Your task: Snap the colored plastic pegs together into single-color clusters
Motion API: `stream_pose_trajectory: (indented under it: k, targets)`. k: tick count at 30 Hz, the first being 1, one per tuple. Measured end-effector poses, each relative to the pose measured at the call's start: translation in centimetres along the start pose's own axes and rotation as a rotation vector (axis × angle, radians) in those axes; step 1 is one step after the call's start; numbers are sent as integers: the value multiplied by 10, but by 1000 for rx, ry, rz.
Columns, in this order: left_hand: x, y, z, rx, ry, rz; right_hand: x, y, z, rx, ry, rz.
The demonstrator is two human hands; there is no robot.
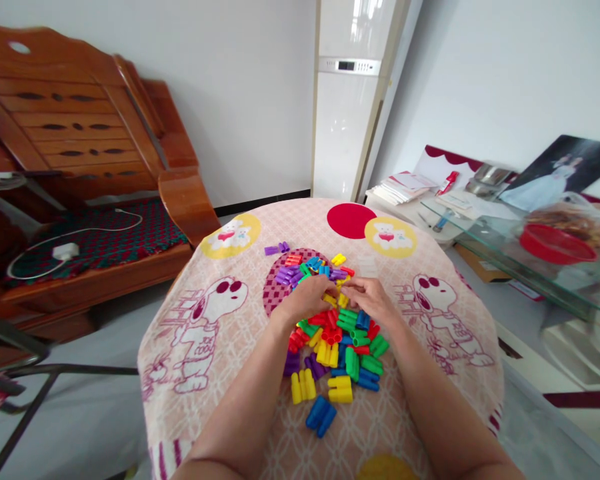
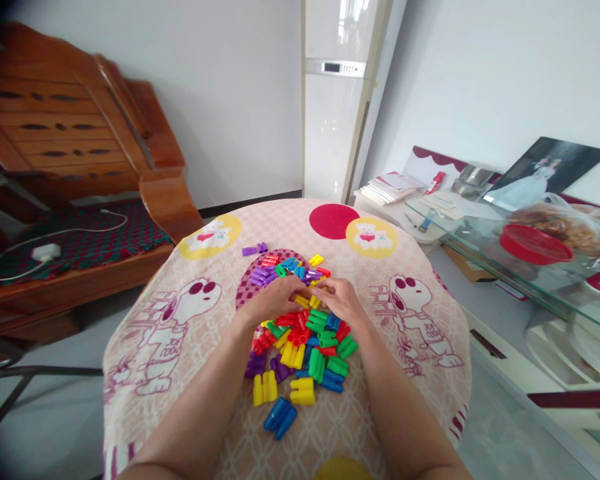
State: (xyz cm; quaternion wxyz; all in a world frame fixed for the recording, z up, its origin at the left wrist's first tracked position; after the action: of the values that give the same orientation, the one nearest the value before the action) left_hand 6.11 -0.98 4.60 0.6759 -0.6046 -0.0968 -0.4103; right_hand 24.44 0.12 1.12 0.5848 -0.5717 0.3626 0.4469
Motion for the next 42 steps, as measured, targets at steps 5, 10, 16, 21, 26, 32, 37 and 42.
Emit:
stream_pose_trajectory:
  k: [5, 10, 16, 21, 26, 32, 37, 42]
  targets:
    - [-15, -13, 0, 77, -89, -69, -10, -1, -2, 149, -126, 32]
    - [-26, -20, 0, 141, -251, -476, -21, 13, -8, 26, -203, 162]
    - [-21, -4, 2, 115, -308, -664, -16, 22, -6, 67, -135, 273]
    - [-31, -8, 5, 311, -270, -497, 7, -35, 16, 382, -65, 84]
    - [-49, -21, 3, 471, -331, -474, 33, -115, 25, 880, 22, -604]
    - [-62, -27, -2, 577, -362, -472, 45, -130, 21, 863, 172, -948]
    - [-70, -30, -5, 622, -379, -447, 18, -100, 19, 925, -153, -733]
    - [-50, -27, 0, 453, -142, -288, 4, -25, 22, 338, -412, -481]
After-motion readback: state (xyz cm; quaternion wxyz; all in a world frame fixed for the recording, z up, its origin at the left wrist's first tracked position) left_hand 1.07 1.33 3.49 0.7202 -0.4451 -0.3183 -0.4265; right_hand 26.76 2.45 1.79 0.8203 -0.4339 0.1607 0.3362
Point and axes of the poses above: each hand's wrist, its own z-axis towards the middle knuckle, its own y-axis out of the palm, x = y × z, the point moved 3 cm from there along z, towards the middle knuckle, and after that the axes turned 12 degrees about x, right-handed, at the moved point
